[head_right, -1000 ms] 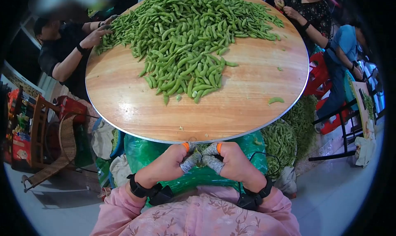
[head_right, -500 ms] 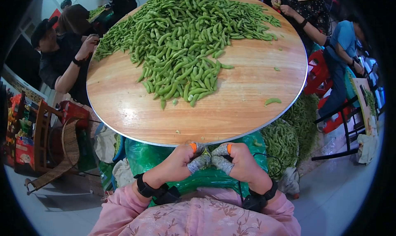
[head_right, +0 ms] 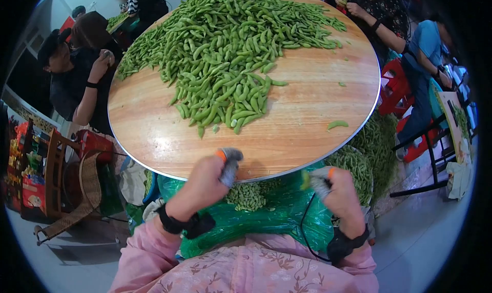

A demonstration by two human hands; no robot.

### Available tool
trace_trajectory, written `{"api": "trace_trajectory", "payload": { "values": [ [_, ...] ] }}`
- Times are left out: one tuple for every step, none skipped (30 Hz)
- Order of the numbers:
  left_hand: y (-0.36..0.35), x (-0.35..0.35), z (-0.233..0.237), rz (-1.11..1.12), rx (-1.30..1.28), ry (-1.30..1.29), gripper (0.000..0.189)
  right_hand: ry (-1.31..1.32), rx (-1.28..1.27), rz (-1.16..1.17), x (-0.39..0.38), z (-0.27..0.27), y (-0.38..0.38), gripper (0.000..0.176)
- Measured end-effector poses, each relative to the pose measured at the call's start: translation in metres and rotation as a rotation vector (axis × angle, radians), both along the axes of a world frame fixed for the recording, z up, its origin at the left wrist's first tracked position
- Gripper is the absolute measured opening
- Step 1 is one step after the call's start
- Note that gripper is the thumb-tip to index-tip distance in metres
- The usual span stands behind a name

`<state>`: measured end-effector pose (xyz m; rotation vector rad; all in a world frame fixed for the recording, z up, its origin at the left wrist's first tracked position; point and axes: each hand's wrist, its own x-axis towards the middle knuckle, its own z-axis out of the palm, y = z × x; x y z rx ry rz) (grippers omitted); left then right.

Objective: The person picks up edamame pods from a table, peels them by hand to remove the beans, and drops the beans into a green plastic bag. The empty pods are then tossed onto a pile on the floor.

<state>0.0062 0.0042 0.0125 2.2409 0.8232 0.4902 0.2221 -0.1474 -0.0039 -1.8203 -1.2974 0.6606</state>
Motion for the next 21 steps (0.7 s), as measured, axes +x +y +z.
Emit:
{"api": "trace_trajectory", "payload": {
  "values": [
    [0.013,0.004,-0.002,0.036,0.089,-0.047,0.017,0.000,0.000,-0.002,0.013,-0.005,-0.007,0.011],
    [0.030,0.012,0.003,0.086,0.180,0.033,0.017,0.019,-0.027,-0.106,0.025,-0.011,-0.013,0.011],
    [0.045,0.020,0.008,0.134,0.271,0.113,0.017,0.038,-0.054,-0.212,0.035,-0.017,-0.018,0.011],
    [0.056,0.025,0.006,0.132,0.272,0.113,0.017,0.038,-0.053,-0.214,0.041,-0.021,-0.022,0.011],
    [0.066,0.030,0.001,0.120,0.340,0.233,0.017,0.055,-0.061,-0.219,0.046,-0.025,-0.026,0.011],
    [0.073,0.032,-0.002,0.107,0.409,0.354,0.018,0.073,-0.067,-0.225,0.048,-0.029,-0.028,0.011],
    [0.075,0.033,-0.003,0.104,0.412,0.354,0.018,0.074,-0.065,-0.228,0.049,-0.033,-0.030,0.011],
    [0.077,0.033,-0.004,0.091,0.417,0.358,0.018,0.070,-0.040,-0.250,0.049,-0.038,-0.032,0.010],
    [0.078,0.034,-0.005,0.077,0.420,0.364,0.018,0.067,-0.017,-0.272,0.048,-0.040,-0.034,0.010],
    [0.076,0.033,-0.006,0.072,0.418,0.366,0.018,0.070,-0.020,-0.276,0.048,-0.041,-0.036,0.010],
    [0.074,0.030,-0.006,0.039,0.427,0.352,0.017,0.080,-0.033,-0.267,0.048,-0.042,-0.036,0.010],
    [0.072,0.028,-0.006,0.007,0.438,0.338,0.016,0.091,-0.044,-0.257,0.049,-0.042,-0.035,0.010],
    [0.069,0.025,-0.006,0.007,0.440,0.338,0.016,0.092,-0.042,-0.257,0.051,-0.045,-0.035,0.010],
    [0.065,0.022,-0.006,-0.006,0.430,0.349,0.016,0.092,-0.065,-0.289,0.055,-0.051,-0.036,0.008],
    [0.060,0.018,-0.006,-0.018,0.420,0.360,0.015,0.092,-0.089,-0.320,0.060,-0.058,-0.037,0.006],
    [0.052,0.013,-0.006,-0.018,0.420,0.360,0.015,0.092,-0.089,-0.320,0.067,-0.067,-0.038,0.006],
    [0.043,0.008,-0.004,-0.044,0.376,0.367,0.015,0.005,-0.028,-0.402,0.075,-0.079,-0.040,0.007],
    [0.034,0.003,-0.002,-0.068,0.332,0.373,0.015,-0.083,0.034,-0.482,0.085,-0.088,-0.043,0.008],
    [0.027,-0.003,0.002,-0.157,0.302,0.285,0.016,-0.029,0.003,-0.515,0.095,-0.093,-0.047,0.011],
    [0.024,-0.006,0.002,-0.156,0.300,0.289,0.016,-0.026,0.000,-0.514,0.106,-0.100,-0.051,0.011],
    [0.021,-0.008,0.002,-0.122,0.246,0.249,0.017,-0.035,-0.037,-0.515,0.117,-0.107,-0.055,0.011]
  ]
}}
